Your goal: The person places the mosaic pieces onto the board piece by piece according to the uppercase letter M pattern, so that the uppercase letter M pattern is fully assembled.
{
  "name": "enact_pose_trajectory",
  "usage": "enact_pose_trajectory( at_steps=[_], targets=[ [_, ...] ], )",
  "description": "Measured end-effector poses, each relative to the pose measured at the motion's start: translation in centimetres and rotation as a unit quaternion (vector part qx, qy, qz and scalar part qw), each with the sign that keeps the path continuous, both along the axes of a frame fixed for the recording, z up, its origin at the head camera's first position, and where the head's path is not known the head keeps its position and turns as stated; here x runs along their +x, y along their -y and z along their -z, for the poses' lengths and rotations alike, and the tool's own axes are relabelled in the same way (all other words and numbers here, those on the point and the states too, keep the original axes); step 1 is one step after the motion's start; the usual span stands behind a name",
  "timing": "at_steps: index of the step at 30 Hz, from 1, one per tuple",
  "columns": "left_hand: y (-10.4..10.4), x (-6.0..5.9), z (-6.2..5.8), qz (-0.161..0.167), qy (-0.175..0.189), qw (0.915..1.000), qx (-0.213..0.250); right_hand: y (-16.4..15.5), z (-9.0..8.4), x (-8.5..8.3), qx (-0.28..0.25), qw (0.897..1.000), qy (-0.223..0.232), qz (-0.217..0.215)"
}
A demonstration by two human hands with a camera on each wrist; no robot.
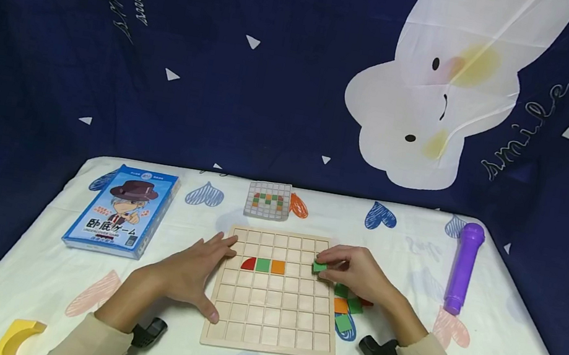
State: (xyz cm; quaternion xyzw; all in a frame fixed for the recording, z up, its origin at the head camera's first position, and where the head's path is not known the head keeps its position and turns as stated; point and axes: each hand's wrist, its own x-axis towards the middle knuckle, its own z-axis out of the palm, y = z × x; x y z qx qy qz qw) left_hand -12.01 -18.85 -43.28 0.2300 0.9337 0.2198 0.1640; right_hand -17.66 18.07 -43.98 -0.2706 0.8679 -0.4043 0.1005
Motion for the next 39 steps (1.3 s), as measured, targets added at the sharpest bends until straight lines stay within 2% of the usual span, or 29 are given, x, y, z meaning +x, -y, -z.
enact_pose_trajectory(
  at_steps=[9, 21, 31, 39],
  targets=[
    [0.0, -0.1, 0.1, 0.001, 0.001, 1.0000, -0.002, 2.1, -0.3, 0.1, 0.006, 1.000, 0.015, -0.018],
    [0.0, -0.1, 0.1, 0.002, 0.000, 1.0000, -0.003, 4.1, 0.3, 0.1, -0.004, 0.998, 0.038, -0.045],
    [-0.1, 0.0, -0.1, -0.006, 0.003, 0.9999, -0.008, 4.9, 0.5, 0.0, 0.020, 0.998, 0.004, -0.052],
    [-0.1, 0.0, -0.2, 0.000, -0.002, 1.0000, 0.002, 5.4, 0.6, -0.2, 0.035, 0.998, -0.011, -0.052]
  ],
)
